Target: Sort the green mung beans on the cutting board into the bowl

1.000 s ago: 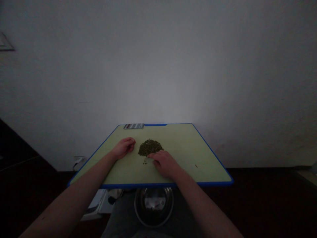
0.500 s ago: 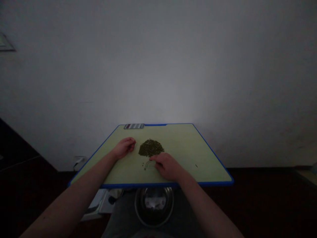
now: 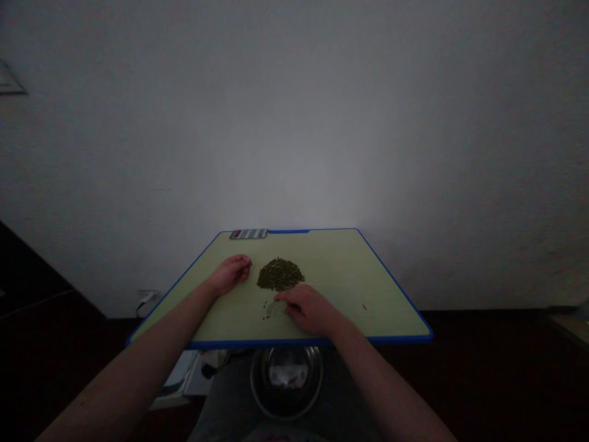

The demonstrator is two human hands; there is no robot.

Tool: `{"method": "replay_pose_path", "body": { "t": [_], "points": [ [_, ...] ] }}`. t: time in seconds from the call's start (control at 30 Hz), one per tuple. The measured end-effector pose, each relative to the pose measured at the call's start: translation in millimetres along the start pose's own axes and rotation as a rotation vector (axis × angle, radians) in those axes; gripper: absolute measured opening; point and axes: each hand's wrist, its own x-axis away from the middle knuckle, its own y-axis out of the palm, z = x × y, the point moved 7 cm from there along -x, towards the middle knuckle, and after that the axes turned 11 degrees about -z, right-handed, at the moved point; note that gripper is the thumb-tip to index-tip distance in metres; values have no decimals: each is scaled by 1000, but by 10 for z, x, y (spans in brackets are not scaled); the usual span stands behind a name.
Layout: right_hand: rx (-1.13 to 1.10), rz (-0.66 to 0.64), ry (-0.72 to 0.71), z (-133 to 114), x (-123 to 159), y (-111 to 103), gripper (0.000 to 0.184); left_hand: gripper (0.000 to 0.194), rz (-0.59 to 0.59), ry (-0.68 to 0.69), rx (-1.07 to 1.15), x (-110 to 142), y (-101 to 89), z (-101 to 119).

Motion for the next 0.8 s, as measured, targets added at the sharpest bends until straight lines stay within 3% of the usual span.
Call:
{"method": "replay_pose_path", "body": {
  "t": [0.47,0.8],
  "points": [
    [13,-112,-74,-101,-5,31,30,18,-1,4,-19,-6,10,13],
    [-66,-87,-86,-95,89,20,29,19,-6,13,-36,-7,8,15]
  ]
}}
